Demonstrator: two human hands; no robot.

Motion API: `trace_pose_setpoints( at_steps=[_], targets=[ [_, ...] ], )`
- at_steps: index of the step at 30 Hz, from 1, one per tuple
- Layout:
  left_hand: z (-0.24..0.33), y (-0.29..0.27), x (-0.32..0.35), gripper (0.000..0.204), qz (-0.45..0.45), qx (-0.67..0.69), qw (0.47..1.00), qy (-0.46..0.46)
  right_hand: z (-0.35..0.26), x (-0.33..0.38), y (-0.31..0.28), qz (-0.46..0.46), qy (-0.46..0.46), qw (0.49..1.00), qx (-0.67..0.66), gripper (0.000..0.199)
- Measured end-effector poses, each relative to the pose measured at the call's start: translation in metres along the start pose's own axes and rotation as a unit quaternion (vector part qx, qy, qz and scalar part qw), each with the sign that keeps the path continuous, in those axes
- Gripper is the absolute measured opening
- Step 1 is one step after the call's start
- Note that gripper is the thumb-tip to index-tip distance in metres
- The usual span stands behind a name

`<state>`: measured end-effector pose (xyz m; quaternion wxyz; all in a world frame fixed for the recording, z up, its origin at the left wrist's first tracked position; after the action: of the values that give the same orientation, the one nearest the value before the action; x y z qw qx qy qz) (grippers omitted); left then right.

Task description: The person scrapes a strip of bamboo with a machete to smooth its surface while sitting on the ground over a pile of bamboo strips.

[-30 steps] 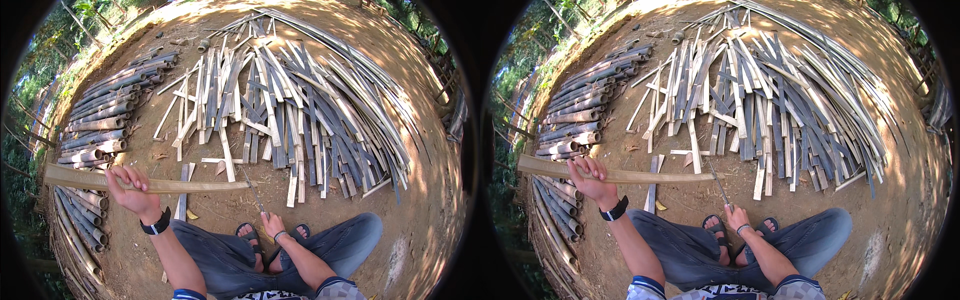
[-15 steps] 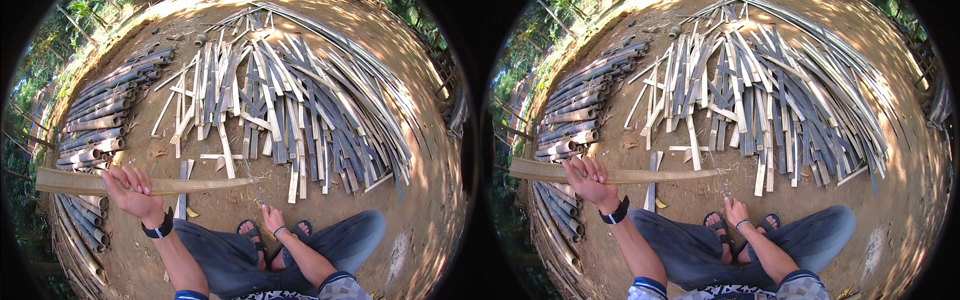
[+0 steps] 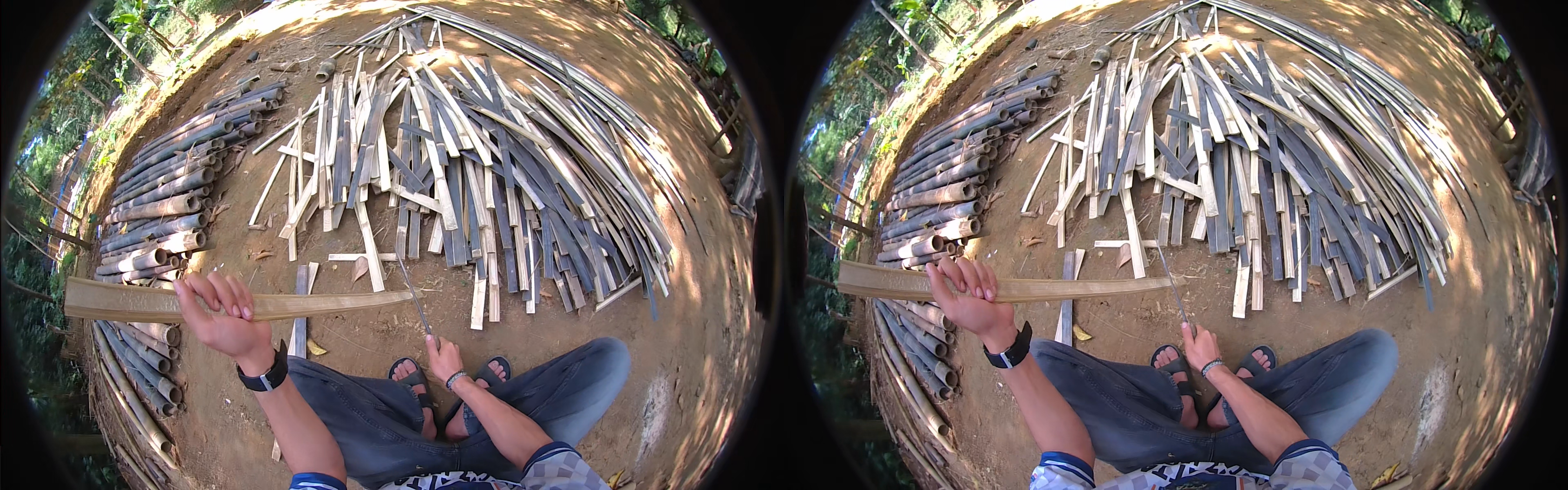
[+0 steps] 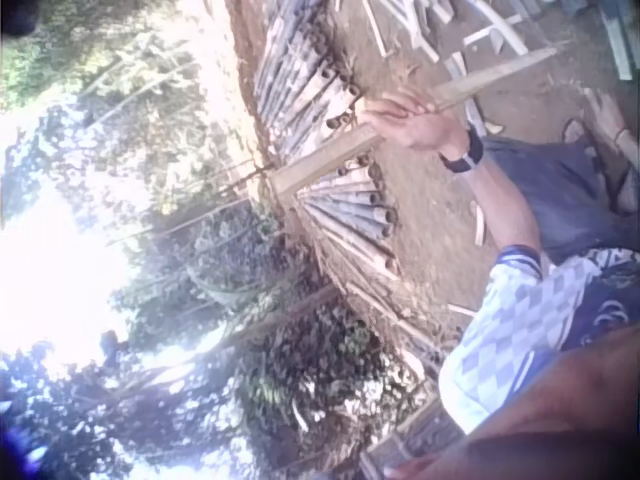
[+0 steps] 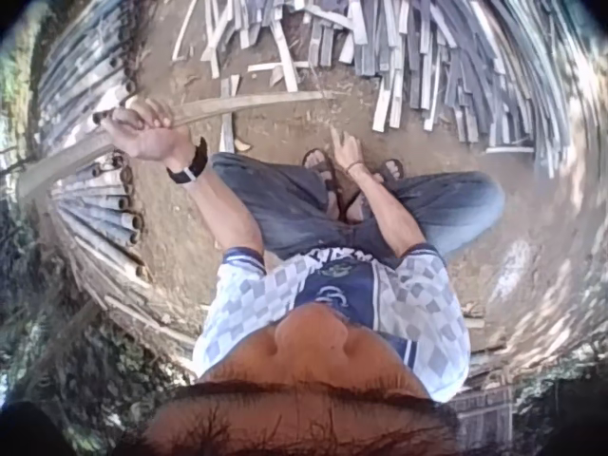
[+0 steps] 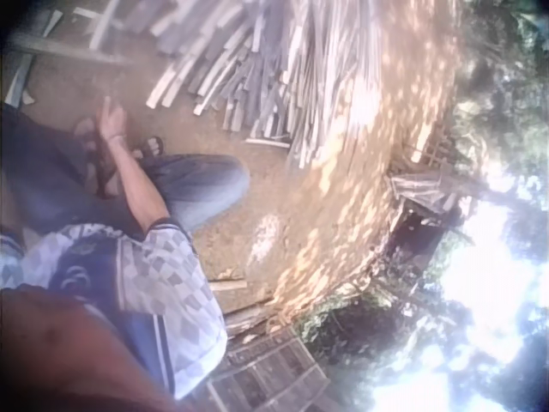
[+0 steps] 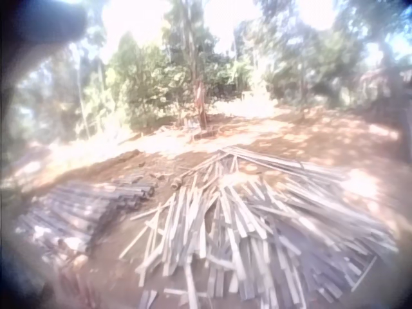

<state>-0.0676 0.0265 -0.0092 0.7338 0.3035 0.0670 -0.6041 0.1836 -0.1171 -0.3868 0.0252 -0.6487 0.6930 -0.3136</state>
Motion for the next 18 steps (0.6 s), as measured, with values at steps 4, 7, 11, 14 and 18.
trace_pose_setpoints(
  at_steps=[4, 7, 11, 14, 18],
  targets=[
    [0.001, 0.004, -0.001, 0.045, 0.002, 0.0, 1.0, 0.0, -0.045, -0.015, -0.023, -0.053, -0.053, 0.989, -0.124, 0.051],
    [-0.004, 0.013, -0.002, 0.045, 0.002, 0.003, 1.0, -0.002, -0.002, -0.013, -0.012, -0.005, -0.06, 0.997, -0.041, 0.049],
    [-0.001, 0.014, -0.004, 0.045, -0.004, 0.009, 1.0, -0.003, 0.039, -0.021, 0.001, 0.043, -0.021, 0.994, 0.103, 0.048],
    [0.0, 0.007, 0.002, 0.045, -0.001, 0.002, 1.0, -0.003, -0.005, -0.023, -0.009, 0.009, -0.04, 0.998, -0.038, 0.05],
    [-0.002, 0.008, 0.002, 0.046, -0.003, 0.001, 1.0, -0.005, -0.062, -0.016, -0.034, -0.057, -0.071, 0.984, -0.151, 0.057]
  ],
)
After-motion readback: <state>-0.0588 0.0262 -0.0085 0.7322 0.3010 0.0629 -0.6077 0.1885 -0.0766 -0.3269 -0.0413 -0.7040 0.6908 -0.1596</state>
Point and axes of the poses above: each hand's wrist, its own x-axis away from the middle knuckle, its own y-axis out of the palm, z = x × y, the point moved 7 cm from there along -x, towards the middle knuckle, and after that the axes turned 11 degrees about -z, right-handed, at the moved point
